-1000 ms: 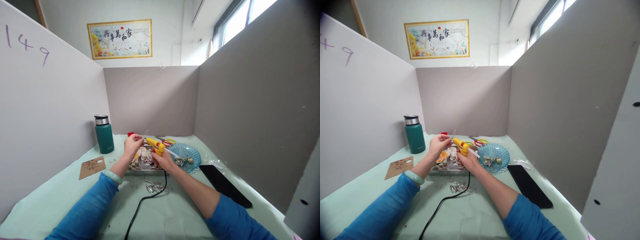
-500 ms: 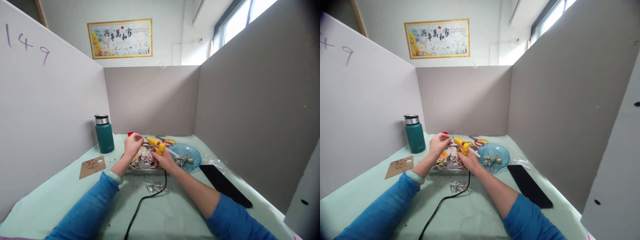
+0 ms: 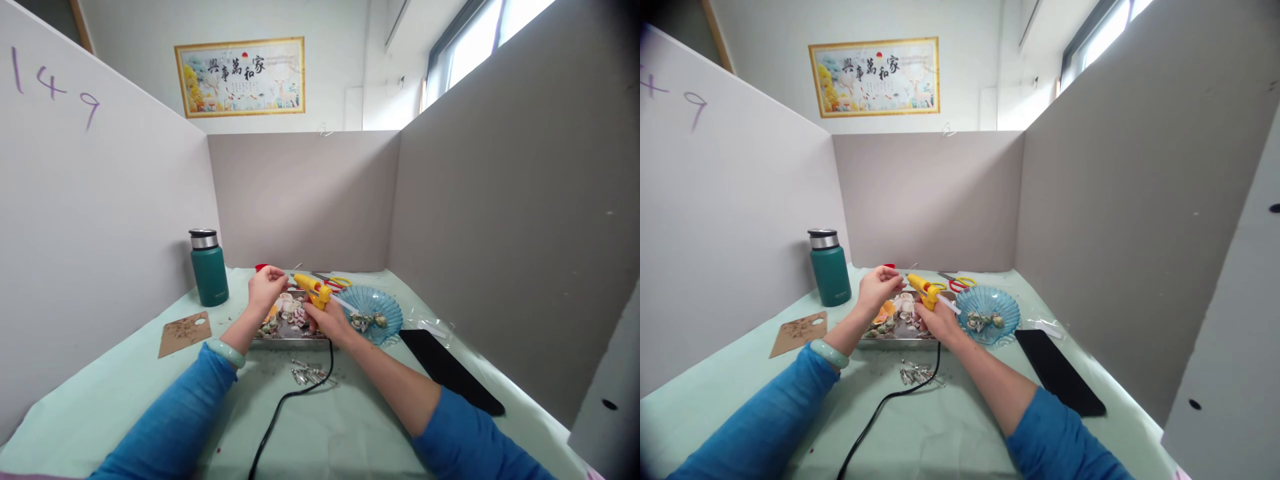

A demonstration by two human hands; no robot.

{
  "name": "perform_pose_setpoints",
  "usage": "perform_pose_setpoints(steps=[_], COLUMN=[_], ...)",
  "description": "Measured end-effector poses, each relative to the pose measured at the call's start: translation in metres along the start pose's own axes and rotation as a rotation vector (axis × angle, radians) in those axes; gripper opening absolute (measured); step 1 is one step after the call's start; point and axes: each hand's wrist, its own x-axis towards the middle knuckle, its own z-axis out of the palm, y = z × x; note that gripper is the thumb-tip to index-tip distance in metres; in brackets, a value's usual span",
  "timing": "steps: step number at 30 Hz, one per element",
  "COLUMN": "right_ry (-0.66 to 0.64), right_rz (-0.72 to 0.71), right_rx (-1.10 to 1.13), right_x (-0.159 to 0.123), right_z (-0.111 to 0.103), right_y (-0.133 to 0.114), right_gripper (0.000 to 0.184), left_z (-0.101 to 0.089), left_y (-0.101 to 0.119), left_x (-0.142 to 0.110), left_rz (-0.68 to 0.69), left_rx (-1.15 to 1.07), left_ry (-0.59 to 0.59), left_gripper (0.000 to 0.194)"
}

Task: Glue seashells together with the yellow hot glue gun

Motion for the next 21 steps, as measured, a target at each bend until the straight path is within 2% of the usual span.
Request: perform_pose_setpoints(steps=[5, 8, 11, 14, 17, 21], right_ry=[0.056, 0.019, -0.016, -0.006, 0.102, 0.387], right_rz=[-0.011, 0.001, 0.013, 0.004, -0.019, -0.081], right_rx=[0.015, 0.003, -0.010, 0.010, 0.062, 0.037], right_x=[0.002, 0.001, 0.000, -0.001, 0.003, 0.014], right_z=[-0.001, 0.000, 0.000, 0.001, 0.000, -0.010], right_y=[0.003, 0.002, 0.000, 0.000, 0.002, 0.011], right_gripper=[0.016, 0.016, 0.016, 0.016, 0.020, 0.031], left_z=[-0.008, -0.012, -0.012, -0.011, -0.011, -0.008], left_y=[-0.001, -0.005, -0.007, -0.005, -0.002, -0.007], left_x=[0.005, 0.010, 0.012, 0.010, 0.007, 0.005], left_rz=[-0.235, -0.355, -0.412, -0.380, -0.310, -0.195], left_rx=[-0.288, -0.398, -0.428, -0.393, -0.284, -0.019], left_ry=[-0.057, -0.093, -0.138, -0.132, -0.131, -0.342], left_gripper=[0.021, 0.014, 0.009, 0.011, 0.020, 0.026])
